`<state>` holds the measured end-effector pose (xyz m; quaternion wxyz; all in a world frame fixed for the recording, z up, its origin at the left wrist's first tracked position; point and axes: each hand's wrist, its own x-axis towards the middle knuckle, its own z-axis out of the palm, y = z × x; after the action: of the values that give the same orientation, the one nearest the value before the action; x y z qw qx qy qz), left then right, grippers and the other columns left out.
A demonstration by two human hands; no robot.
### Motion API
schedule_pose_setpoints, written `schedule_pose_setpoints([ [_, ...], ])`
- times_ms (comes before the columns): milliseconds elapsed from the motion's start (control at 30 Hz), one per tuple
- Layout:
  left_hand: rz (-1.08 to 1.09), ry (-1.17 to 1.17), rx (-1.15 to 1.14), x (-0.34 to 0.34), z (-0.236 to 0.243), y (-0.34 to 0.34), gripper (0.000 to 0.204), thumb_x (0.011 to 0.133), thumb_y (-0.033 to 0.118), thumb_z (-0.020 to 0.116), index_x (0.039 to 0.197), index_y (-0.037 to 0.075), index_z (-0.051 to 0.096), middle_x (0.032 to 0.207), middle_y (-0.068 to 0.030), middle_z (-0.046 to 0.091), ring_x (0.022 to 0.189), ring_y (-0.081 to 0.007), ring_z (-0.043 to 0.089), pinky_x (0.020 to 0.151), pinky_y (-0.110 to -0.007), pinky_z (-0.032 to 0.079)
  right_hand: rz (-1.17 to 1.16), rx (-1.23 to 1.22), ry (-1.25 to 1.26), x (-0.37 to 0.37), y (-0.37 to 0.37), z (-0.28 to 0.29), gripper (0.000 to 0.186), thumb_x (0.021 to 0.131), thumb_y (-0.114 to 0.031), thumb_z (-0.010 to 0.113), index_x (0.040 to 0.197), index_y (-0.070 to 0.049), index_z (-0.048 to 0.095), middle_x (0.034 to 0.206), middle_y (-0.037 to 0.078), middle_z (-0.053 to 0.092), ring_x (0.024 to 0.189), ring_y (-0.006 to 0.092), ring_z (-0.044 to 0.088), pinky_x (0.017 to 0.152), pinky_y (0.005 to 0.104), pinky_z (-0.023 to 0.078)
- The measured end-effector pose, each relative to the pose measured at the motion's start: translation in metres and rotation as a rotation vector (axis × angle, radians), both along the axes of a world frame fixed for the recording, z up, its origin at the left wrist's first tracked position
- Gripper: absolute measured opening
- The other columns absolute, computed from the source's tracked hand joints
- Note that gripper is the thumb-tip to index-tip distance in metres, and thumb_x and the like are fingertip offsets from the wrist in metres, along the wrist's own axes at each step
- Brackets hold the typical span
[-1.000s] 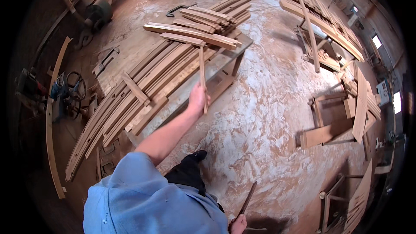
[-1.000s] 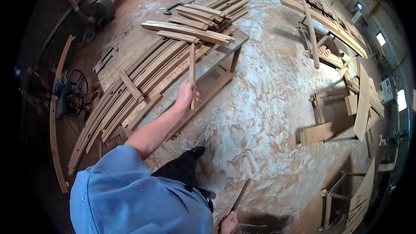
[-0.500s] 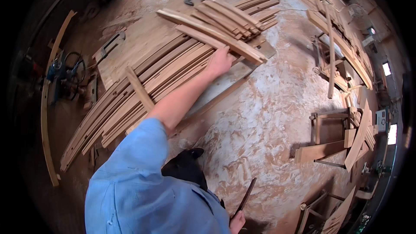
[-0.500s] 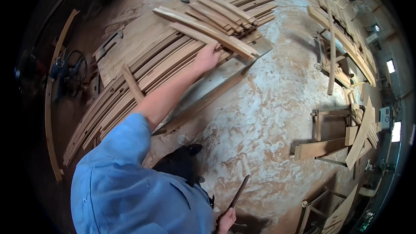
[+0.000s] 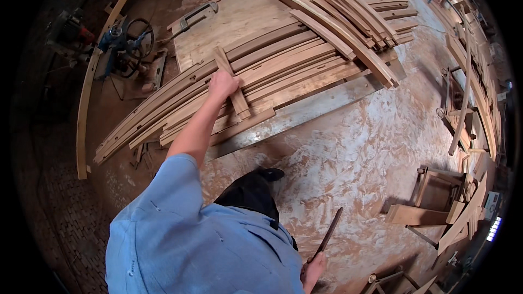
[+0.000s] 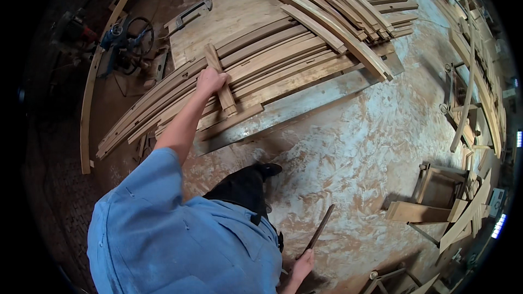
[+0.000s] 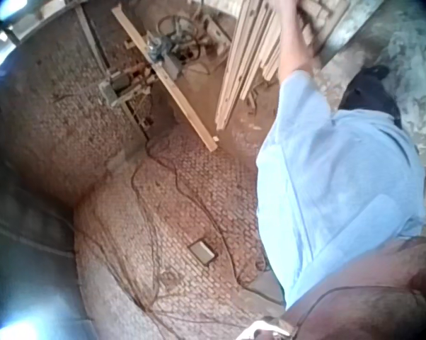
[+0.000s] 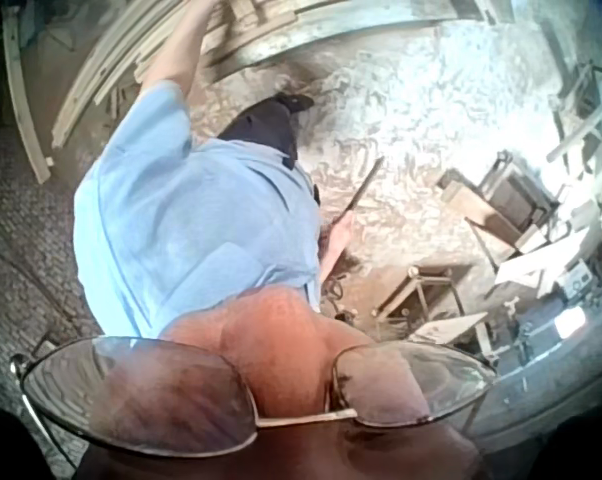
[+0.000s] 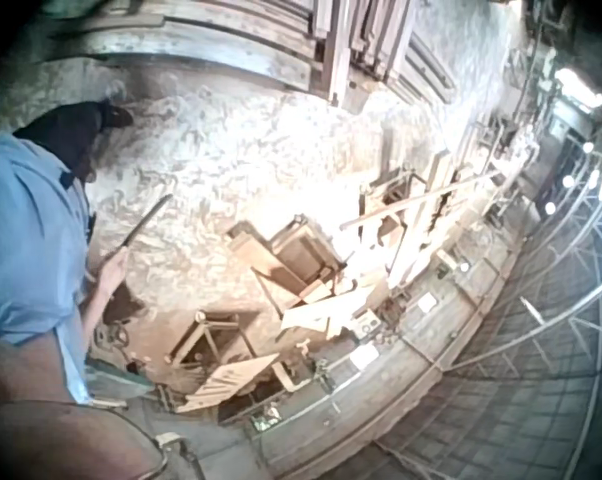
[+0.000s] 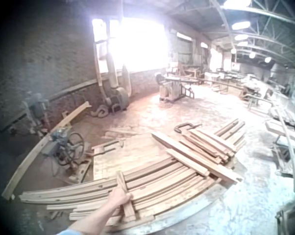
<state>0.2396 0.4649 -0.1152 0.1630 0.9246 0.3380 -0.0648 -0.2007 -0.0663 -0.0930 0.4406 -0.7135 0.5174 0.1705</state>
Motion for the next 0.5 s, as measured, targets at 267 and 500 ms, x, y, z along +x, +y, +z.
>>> schedule_pose_setpoints([
  [267, -0.028, -0.411, -1.218, -0.049, 0.073, -0.112, 0.023, 0.081, 0.015, 0.062, 0.100, 0.002, 0.065, 0.076, -0.0001, 0.059, 0.063, -0.0093, 0.052, 0.054, -0.024, 0.039, -0.244, 0.122, -0.200, -0.055, 0.021, 0.020, 0.036, 0.102, -0.032, 0.045, 0.126, -0.010, 0.059, 0.057, -0.002, 0.043, 0.038, 0.0082, 0.037, 0.033, 0.0254, 0.029],
  [500, -0.584, -0.101, -1.681, -0.150, 0.105, -0.305, 0.046, 0.082, 0.009, 0.061, 0.128, 0.004, 0.057, 0.093, 0.0067, 0.059, 0.074, -0.0014, 0.048, 0.066, -0.019, 0.038, -0.534, 0.150, -0.273, -0.187, 0.072, 0.035, 0.026, 0.102, -0.031, 0.041, 0.108, -0.012, 0.057, 0.056, -0.002, 0.040, 0.036, 0.0079, 0.037, 0.031, 0.0251, 0.026],
])
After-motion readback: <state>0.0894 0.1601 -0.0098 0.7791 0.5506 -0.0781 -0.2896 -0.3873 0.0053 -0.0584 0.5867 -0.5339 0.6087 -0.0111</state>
